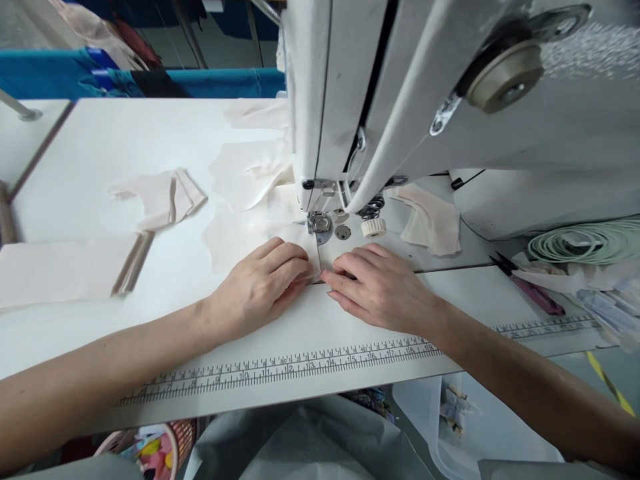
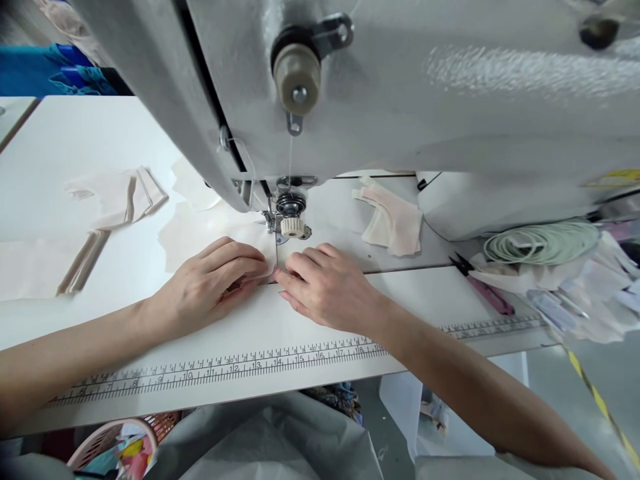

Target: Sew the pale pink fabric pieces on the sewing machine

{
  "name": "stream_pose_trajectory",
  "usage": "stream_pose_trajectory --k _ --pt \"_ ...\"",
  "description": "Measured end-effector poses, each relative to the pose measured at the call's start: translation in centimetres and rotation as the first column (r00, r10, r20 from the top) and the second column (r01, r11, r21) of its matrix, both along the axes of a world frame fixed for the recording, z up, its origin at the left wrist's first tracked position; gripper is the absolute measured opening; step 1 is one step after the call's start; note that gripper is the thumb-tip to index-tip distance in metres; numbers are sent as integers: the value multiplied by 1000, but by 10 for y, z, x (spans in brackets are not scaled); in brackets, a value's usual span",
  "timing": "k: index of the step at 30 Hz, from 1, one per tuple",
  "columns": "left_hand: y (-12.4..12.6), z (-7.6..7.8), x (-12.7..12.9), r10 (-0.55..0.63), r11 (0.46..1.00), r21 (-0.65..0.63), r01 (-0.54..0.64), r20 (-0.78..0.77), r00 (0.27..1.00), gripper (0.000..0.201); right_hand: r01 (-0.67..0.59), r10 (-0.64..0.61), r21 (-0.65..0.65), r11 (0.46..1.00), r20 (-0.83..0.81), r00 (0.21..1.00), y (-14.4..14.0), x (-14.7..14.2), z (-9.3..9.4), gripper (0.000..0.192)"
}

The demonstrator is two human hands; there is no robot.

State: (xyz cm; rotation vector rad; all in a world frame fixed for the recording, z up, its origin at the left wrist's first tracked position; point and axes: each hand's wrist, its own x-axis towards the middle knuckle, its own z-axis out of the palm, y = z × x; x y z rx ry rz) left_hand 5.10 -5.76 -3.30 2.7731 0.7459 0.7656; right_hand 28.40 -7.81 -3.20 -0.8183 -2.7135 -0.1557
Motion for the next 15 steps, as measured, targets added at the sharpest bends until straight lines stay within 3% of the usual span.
stream_pose_trajectory --k 9,15 --pt "1 -2 1 5 1000 12 -5 30 1000 8 12 -12 5 1000 18 1000 -1 -1 1 25" --pt "-1 -2 -1 18 989 149 -8 -66 998 13 0 0 -23 1000 8 1000 -1 0 0 21"
